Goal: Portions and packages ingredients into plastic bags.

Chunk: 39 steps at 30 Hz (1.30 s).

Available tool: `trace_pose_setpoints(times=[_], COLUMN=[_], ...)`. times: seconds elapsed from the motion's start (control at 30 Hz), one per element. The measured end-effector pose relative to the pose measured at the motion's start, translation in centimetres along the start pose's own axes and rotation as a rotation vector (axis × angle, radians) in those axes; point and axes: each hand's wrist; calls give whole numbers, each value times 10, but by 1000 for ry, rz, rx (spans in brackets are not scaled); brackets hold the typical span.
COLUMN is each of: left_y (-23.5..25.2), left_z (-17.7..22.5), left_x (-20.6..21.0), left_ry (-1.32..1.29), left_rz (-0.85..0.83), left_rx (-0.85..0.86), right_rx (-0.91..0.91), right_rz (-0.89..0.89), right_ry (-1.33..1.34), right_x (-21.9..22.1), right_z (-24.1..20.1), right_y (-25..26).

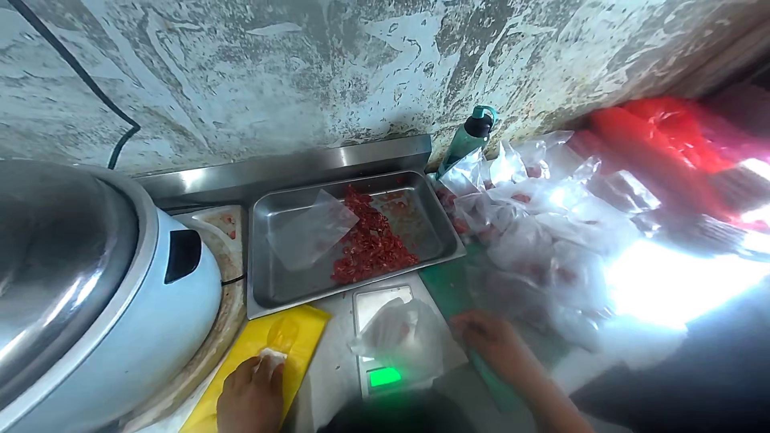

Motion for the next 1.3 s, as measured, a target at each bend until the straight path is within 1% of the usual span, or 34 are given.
trace_pose_setpoints(times=[0.07,0.13,0.2,0.3,0.4,0.53,0.63,0.7,0.8,0.9,0.97,1.03,1.13,1.2,1.3], left_y=[-1,-3,-3,-1,3,5,2,-2,-10,-14,-19,-25,-34,-41,-49], left_z=[13,25,27,33,23,18,38,46,41,29,35,36,33,30,36], left_x=[-8,-17,-19,-23,-10,-2,-27,-39,-35,-22,-24,-22,-16,-14,-22], left_ry=[-3,8,26,61,99,60,-53,-124,-190,-231,-271,-306,-326,-326,-320], left_rz=[16,-8,-57,-71,-73,-17,-31,-12,105,193,246,331,468,556,668], left_rx=[3,-17,-58,-125,-165,-175,-242,-274,-233,-233,-245,-213,-93,-16,-19], right_rx=[25,43,48,34,-15,50,-26,-131,-294,-434,-438,-424,-477,-492,-497], right_rz=[23,49,55,53,77,54,20,-84,-277,-359,-404,-428,-448,-446,-433], right_ry=[-40,-106,-171,-261,-378,-518,-541,-562,-666,-867,-978,-1043,-1116,-1162,-1109], right_x=[-6,-11,-14,-11,-5,-1,13,30,58,85,99,114,134,139,139], right_z=[-10,-22,-33,-53,-39,-40,-39,-50,-73,-74,-79,-81,-79,-82,-73], right_y=[19,46,74,111,155,190,204,204,207,231,242,252,263,262,273])
Point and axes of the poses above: each hand's wrist, its own y-axis towards the middle knuckle, its own x-axis out of the palm, z = x × y, and after that the axes turned 3 degrees about -y, right-handed
